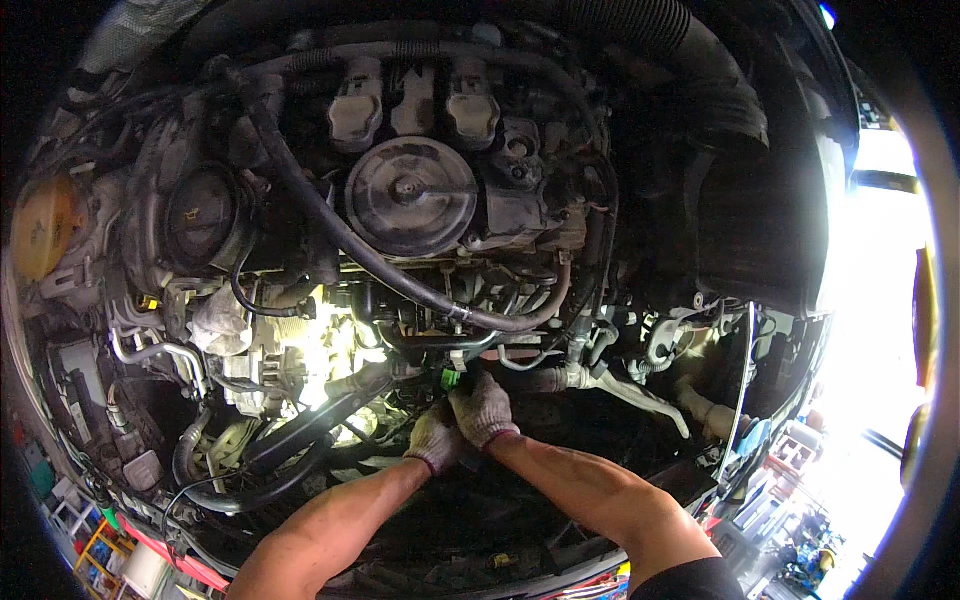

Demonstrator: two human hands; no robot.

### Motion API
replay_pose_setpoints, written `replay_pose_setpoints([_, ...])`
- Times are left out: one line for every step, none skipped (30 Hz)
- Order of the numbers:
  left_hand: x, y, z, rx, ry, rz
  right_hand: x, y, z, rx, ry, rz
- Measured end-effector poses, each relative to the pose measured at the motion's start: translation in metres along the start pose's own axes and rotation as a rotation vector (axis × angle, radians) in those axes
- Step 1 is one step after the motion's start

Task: The person works under the hood of a car, using a flashlight and various hand tools to manipulate engine components. They connect and disconnect hoses and electrical connectors, adjust parts within the engine bay, and retrieve tools from a nearby toolbox.

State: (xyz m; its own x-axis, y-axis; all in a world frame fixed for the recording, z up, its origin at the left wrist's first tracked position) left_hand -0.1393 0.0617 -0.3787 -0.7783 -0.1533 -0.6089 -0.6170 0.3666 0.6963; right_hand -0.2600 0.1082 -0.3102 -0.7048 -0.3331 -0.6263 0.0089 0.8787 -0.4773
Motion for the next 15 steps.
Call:
replay_pose_setpoints([-0.001,0.004,-0.004,-0.025,-0.004,-0.014,0.001,0.005,0.002,0.009,0.007,0.002])
replay_pose_setpoints([-0.001,0.009,-0.008,-0.049,-0.009,-0.027,0.003,0.014,0.007,0.018,0.015,0.005])
replay_pose_setpoints([-0.002,0.014,-0.012,-0.074,-0.014,-0.042,0.004,0.019,0.01,0.027,0.021,0.008])
replay_pose_setpoints([-0.004,0.018,-0.019,-0.106,-0.036,-0.109,0.004,0.015,0.008,0.036,0.0,0.016])
replay_pose_setpoints([-0.008,0.024,-0.026,-0.138,-0.06,-0.175,0.004,0.012,0.006,0.044,-0.02,0.026])
replay_pose_setpoints([-0.01,0.025,-0.029,-0.171,-0.084,-0.24,0.003,0.008,0.003,0.053,-0.038,0.036])
replay_pose_setpoints([-0.01,0.026,-0.028,-0.129,-0.099,-0.234,0.003,0.007,0.003,0.051,-0.043,0.042])
replay_pose_setpoints([-0.01,0.026,-0.027,-0.088,-0.114,-0.227,0.003,0.007,0.004,0.049,-0.047,0.049])
replay_pose_setpoints([-0.01,0.026,-0.026,-0.047,-0.129,-0.221,0.003,0.006,0.003,0.046,-0.052,0.055])
replay_pose_setpoints([-0.007,0.02,-0.019,-0.016,-0.081,-0.134,0.002,0.003,0.001,0.033,-0.058,0.029])
replay_pose_setpoints([-0.004,0.002,-0.004,0.016,-0.031,-0.05,0.002,-0.001,0.0,0.021,-0.067,0.0])
replay_pose_setpoints([-0.001,-0.008,0.008,0.049,0.016,0.033,0.0,-0.005,-0.002,0.01,-0.077,-0.026])
replay_pose_setpoints([0.002,-0.013,0.011,0.035,0.031,0.029,-0.003,-0.009,-0.007,0.005,-0.093,0.012])
replay_pose_setpoints([0.004,-0.019,0.014,0.021,0.047,0.025,-0.007,-0.013,-0.012,-0.001,-0.11,0.05])
replay_pose_setpoints([0.005,-0.019,0.012,0.009,0.061,0.024,-0.01,-0.014,-0.016,-0.004,-0.123,0.088])
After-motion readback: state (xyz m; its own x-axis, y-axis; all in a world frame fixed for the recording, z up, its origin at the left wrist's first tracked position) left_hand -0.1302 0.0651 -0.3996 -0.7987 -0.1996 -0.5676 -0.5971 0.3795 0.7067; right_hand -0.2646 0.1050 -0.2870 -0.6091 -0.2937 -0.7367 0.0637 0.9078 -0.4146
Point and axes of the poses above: each hand's wrist, its own x-axis towards the middle knuckle, its own z-axis out of the palm, y = z × x, the point moved 8 cm from there along x, towards the middle knuckle, and after that the axes turned 2 degrees about z, right-handed, at the moved point
